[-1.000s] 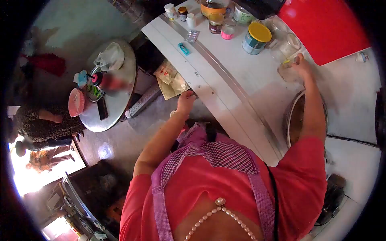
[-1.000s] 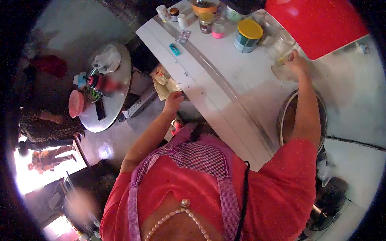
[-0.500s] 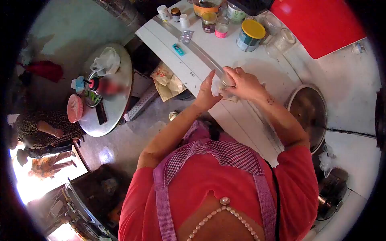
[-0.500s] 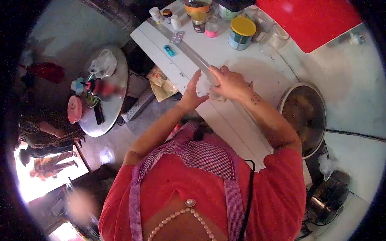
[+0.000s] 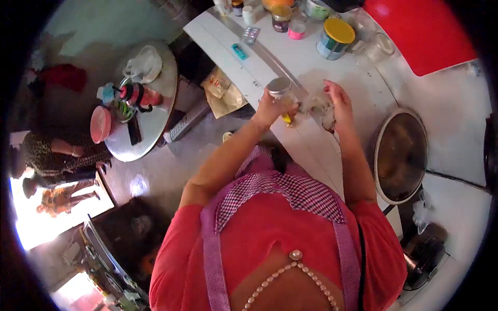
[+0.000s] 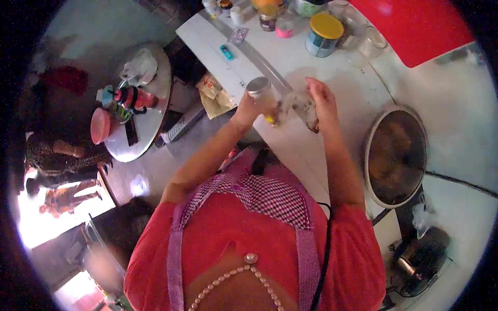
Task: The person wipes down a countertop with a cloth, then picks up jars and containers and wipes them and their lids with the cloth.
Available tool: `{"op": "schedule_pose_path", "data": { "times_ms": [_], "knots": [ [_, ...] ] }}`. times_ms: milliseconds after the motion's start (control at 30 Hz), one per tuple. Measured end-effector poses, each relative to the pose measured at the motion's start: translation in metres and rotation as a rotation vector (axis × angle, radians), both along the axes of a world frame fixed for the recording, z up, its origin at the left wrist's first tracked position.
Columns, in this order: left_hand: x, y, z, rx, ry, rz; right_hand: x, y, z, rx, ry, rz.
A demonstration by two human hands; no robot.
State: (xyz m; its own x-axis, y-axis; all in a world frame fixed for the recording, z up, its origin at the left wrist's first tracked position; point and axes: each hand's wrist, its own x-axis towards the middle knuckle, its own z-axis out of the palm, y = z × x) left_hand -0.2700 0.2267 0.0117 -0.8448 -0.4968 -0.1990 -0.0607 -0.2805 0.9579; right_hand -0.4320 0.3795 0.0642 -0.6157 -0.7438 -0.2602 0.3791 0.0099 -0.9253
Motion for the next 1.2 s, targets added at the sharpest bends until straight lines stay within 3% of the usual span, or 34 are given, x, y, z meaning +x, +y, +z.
{"op": "schedule_pose_path", "data": {
  "times_ms": [33, 100, 167, 267, 400, 500, 600, 667, 800, 933, 1067, 1200],
  "knots": [
    [0.000, -0.003, 0.006, 0.079, 0.011, -0.013, 0.011, -0.005, 0.007, -0.083, -0.224, -0.117],
    [0.002, 0.009, 0.039, 0.234, 0.146, 0.053, 0.045, -0.026, 0.003, -0.029, 0.096, -0.011],
    [0.000, 0.014, 0.040, 0.250, 0.189, 0.146, 0.071, -0.040, -0.001, 0.007, 0.427, 0.090],
    [0.006, 0.008, 0.039, 0.318, 0.211, 0.259, 0.081, -0.034, -0.009, -0.150, 1.135, 0.155],
    [0.010, -0.005, 0.038, 0.443, 0.066, 0.367, 0.095, -0.009, -0.017, -0.042, 1.071, 0.265],
    [0.012, -0.006, 0.027, 0.587, -0.021, 0.398, 0.097, -0.005, -0.011, -0.145, 1.382, 0.279],
    [0.015, -0.002, 0.028, 0.707, -0.024, 0.346, 0.101, -0.005, 0.014, -0.093, 1.524, 0.532],
    [0.020, -0.001, 0.019, 0.810, 0.030, 0.201, 0.095, -0.018, 0.020, -0.099, 1.550, 0.391],
    [0.017, 0.031, 0.049, 0.513, -0.039, 0.081, 0.064, -0.060, 0.016, -0.187, 1.396, 0.101],
    [0.019, 0.020, 0.062, 0.498, 0.003, 0.316, 0.083, -0.065, 0.003, -0.309, 1.017, 0.109],
    [0.040, -0.014, 0.041, 0.494, 0.076, 0.322, 0.113, -0.032, 0.000, -0.219, 1.321, 0.400],
    [0.040, -0.015, 0.035, 0.424, 0.004, 0.357, 0.123, -0.034, 0.008, -0.214, 1.265, 0.392]
  ]
}}
